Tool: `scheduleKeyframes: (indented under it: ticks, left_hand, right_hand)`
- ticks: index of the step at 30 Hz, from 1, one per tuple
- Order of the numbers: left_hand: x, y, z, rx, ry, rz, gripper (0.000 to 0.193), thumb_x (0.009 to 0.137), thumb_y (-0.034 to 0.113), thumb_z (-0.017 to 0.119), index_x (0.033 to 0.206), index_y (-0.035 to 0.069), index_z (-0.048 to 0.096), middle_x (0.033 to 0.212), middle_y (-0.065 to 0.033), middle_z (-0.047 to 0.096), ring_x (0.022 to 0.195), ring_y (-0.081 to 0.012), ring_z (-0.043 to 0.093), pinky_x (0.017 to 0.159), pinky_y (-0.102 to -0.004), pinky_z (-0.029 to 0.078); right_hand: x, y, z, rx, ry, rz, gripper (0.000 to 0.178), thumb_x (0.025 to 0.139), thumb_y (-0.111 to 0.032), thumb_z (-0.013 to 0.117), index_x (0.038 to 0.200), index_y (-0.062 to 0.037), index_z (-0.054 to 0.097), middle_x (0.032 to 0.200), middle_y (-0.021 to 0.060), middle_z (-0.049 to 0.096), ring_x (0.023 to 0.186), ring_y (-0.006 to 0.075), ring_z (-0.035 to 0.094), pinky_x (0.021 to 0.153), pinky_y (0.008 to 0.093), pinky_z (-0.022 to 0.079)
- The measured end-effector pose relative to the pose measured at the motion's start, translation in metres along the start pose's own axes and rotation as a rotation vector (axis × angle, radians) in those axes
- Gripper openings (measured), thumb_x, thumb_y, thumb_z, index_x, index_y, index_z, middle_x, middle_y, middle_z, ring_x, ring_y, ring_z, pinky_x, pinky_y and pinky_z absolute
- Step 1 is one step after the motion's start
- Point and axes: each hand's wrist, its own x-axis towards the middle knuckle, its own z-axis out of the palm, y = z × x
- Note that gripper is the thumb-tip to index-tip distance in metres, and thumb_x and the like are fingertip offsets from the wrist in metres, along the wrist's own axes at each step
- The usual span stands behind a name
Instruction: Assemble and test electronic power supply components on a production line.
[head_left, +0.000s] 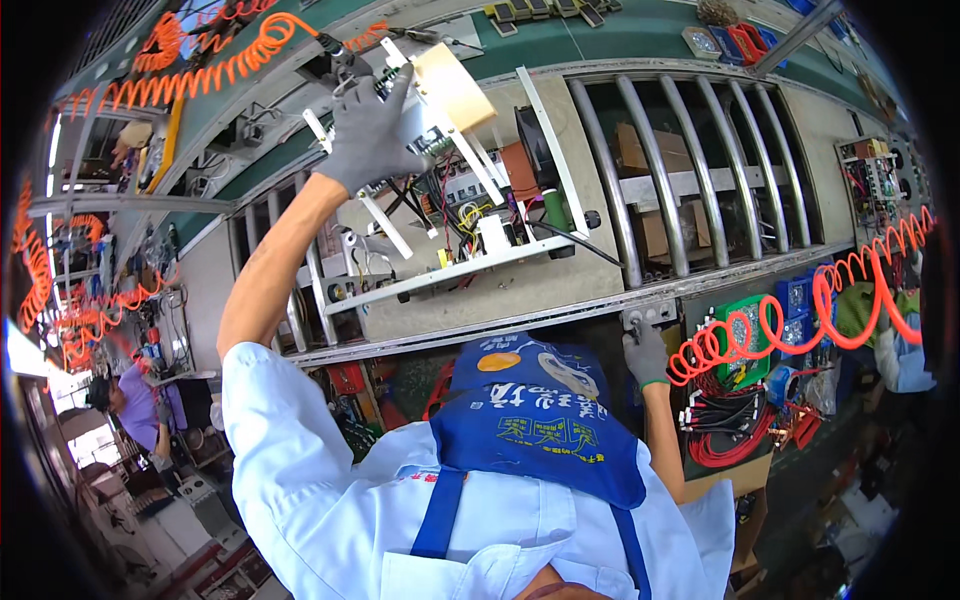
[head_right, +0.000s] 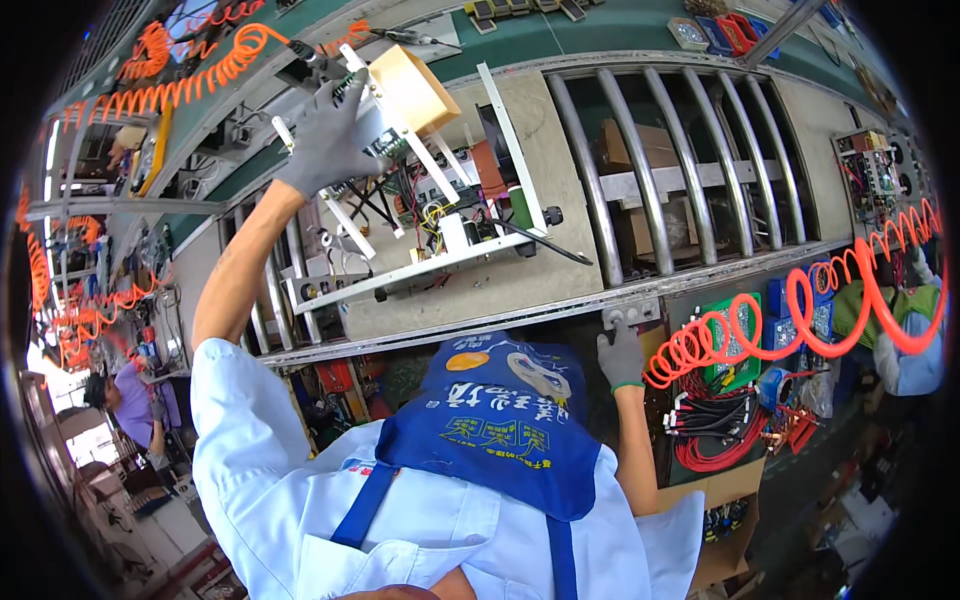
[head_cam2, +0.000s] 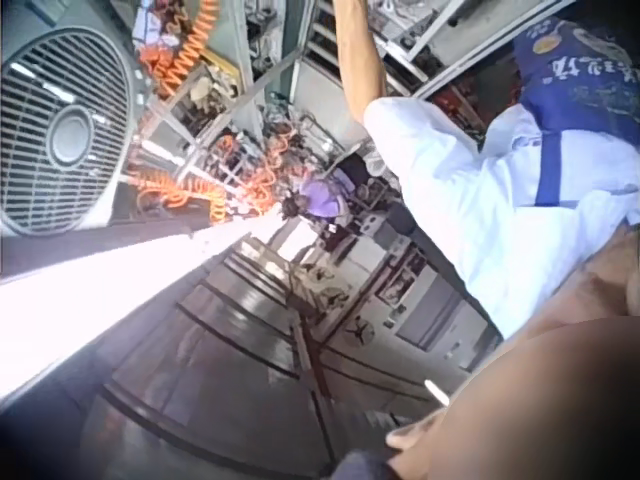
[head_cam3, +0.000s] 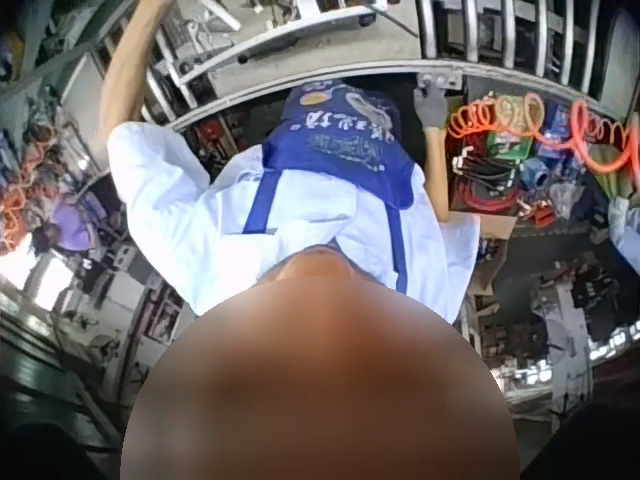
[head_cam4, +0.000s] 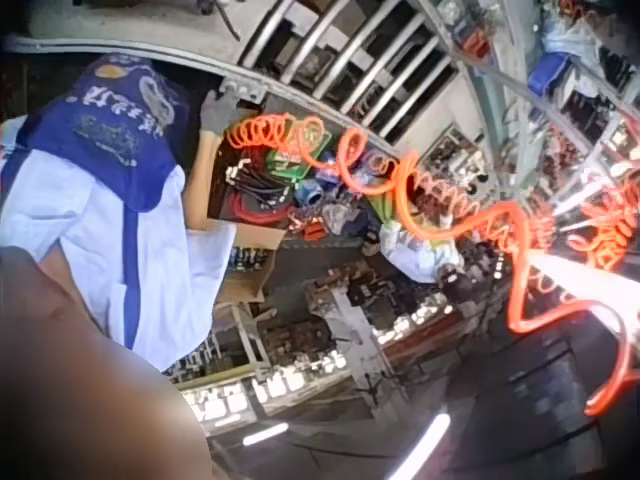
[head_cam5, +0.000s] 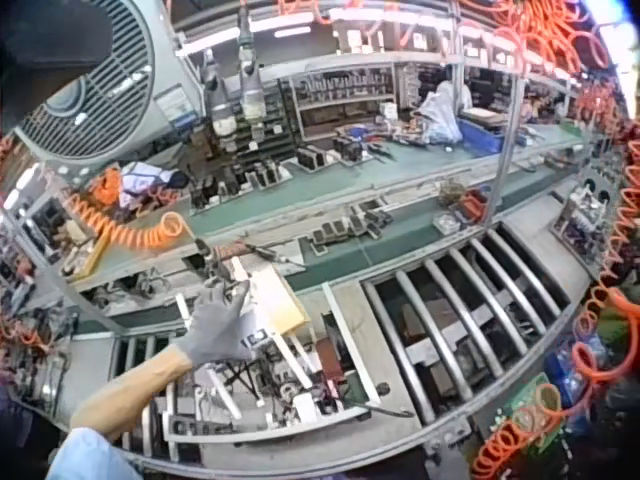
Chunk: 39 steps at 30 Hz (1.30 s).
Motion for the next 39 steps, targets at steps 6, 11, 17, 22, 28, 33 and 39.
scheduleKeyframes:
  ticks: [6, 11, 17, 22, 28, 33, 39]
  left_hand:
    - [0.009, 0.006, 0.048, -0.090, -0.250, 0.002, 0.124, 0.052, 0.053, 0.084, 0.155, 0.013, 0.026, 0.127, -0.0347, 0.045, 0.115, -0.0502, 0.049, 0.096, -0.0594, 0.043]
    - [0.008, 0.006, 0.064, -0.119, -0.276, 0.026, 0.126, 0.052, 0.053, 0.085, 0.156, 0.013, 0.025, 0.130, -0.0361, 0.044, 0.116, -0.0517, 0.048, 0.096, -0.0606, 0.042]
    - [0.007, 0.011, 0.066, -0.169, -0.332, 0.032, 0.123, 0.053, 0.051, 0.085, 0.155, 0.013, 0.028, 0.130, -0.0358, 0.044, 0.116, -0.0522, 0.048, 0.095, -0.0611, 0.042]
    - [0.010, 0.015, 0.063, -0.147, -0.358, 0.033, 0.121, 0.053, 0.050, 0.085, 0.154, 0.013, 0.030, 0.130, -0.0353, 0.044, 0.117, -0.0530, 0.048, 0.096, -0.0606, 0.043]
    - [0.019, 0.018, 0.063, -0.202, -0.405, 0.009, 0.117, 0.054, 0.047, 0.082, 0.154, 0.013, 0.031, 0.129, -0.0340, 0.044, 0.116, -0.0521, 0.049, 0.096, -0.0601, 0.043]
    - [0.017, 0.031, 0.053, -0.197, -0.398, 0.126, 0.117, 0.053, 0.046, 0.083, 0.153, 0.012, 0.032, 0.128, -0.0343, 0.045, 0.113, -0.0508, 0.050, 0.094, -0.0588, 0.044]
    - [0.009, 0.045, 0.042, -0.182, -0.416, 0.209, 0.120, 0.052, 0.046, 0.083, 0.154, 0.012, 0.030, 0.123, -0.0351, 0.048, 0.111, -0.0510, 0.051, 0.096, -0.0575, 0.044]
  right_hand:
    - [-0.021, -0.035, 0.018, 0.000, -0.123, 0.120, 0.047, 0.086, -0.032, 0.067, 0.125, -0.0069, 0.058, 0.118, 0.0246, 0.063, 0.112, 0.0427, 0.059, 0.095, 0.0531, 0.048]
    - [-0.027, -0.068, 0.028, 0.008, -0.189, 0.068, 0.043, 0.088, -0.032, 0.065, 0.122, -0.0051, 0.059, 0.117, 0.0242, 0.063, 0.110, 0.0420, 0.060, 0.094, 0.0501, 0.048]
    - [-0.032, -0.092, 0.031, 0.010, -0.186, 0.038, 0.038, 0.087, -0.030, 0.065, 0.115, -0.0054, 0.061, 0.108, 0.0244, 0.066, 0.100, 0.0432, 0.064, 0.088, 0.0520, 0.051]
    - [-0.030, -0.098, 0.037, -0.001, -0.224, 0.055, 0.039, 0.087, -0.030, 0.065, 0.117, -0.0055, 0.061, 0.111, 0.0255, 0.065, 0.101, 0.0434, 0.063, 0.088, 0.0519, 0.051]
    - [-0.017, -0.104, 0.039, -0.034, -0.225, 0.019, 0.041, 0.088, -0.030, 0.064, 0.120, -0.0055, 0.060, 0.114, 0.0281, 0.064, 0.106, 0.0446, 0.061, 0.091, 0.0531, 0.050]
    - [-0.008, -0.107, 0.029, 0.001, -0.172, 0.032, 0.041, 0.088, -0.030, 0.063, 0.120, -0.0048, 0.059, 0.113, 0.0275, 0.064, 0.107, 0.0444, 0.060, 0.091, 0.0538, 0.049]
    - [0.007, -0.124, 0.014, 0.181, 0.092, -0.019, 0.046, 0.088, -0.025, 0.064, 0.127, -0.0033, 0.054, 0.121, 0.0247, 0.060, 0.109, 0.0423, 0.059, 0.091, 0.0503, 0.049]
